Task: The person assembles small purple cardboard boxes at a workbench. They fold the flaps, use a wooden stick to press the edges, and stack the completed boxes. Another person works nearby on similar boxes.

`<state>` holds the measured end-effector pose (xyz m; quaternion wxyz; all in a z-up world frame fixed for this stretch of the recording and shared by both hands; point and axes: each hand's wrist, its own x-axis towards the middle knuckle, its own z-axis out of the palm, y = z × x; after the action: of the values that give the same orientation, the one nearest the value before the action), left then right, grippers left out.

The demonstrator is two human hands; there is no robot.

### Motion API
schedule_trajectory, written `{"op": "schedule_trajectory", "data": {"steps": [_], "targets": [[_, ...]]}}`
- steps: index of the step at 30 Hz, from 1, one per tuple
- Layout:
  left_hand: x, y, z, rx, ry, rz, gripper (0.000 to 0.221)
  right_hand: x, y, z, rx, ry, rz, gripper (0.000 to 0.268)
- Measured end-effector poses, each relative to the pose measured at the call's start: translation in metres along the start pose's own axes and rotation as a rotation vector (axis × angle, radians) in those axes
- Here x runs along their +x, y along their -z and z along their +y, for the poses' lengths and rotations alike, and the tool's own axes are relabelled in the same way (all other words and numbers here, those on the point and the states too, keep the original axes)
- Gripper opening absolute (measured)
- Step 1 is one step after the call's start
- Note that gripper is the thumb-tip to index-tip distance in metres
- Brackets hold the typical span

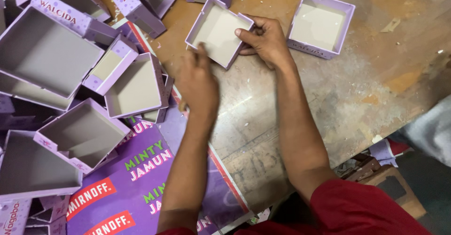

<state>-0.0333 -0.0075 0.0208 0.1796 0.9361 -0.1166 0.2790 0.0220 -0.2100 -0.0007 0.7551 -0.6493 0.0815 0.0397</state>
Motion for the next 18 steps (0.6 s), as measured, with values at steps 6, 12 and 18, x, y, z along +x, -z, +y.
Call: {"op": "schedule_trajectory", "data": {"steps": [6, 12, 18], "targets": [[-0.025, 0.004, 0.049, -0.112, -0.038, -0.139, 0.054, 0.0, 0.0, -0.001, 0.014, -0.013, 0.004, 0.04], [-0.027, 0.007, 0.063, -0.3, 0.021, -0.01, 0.057, 0.001, 0.001, -0.004, -0.026, 0.015, 0.005, 0.044], [-0.016, 0.003, 0.035, -0.367, 0.248, -0.129, 0.046, 0.003, 0.003, 0.002, -0.034, 0.062, 0.027, 0.041]]}}
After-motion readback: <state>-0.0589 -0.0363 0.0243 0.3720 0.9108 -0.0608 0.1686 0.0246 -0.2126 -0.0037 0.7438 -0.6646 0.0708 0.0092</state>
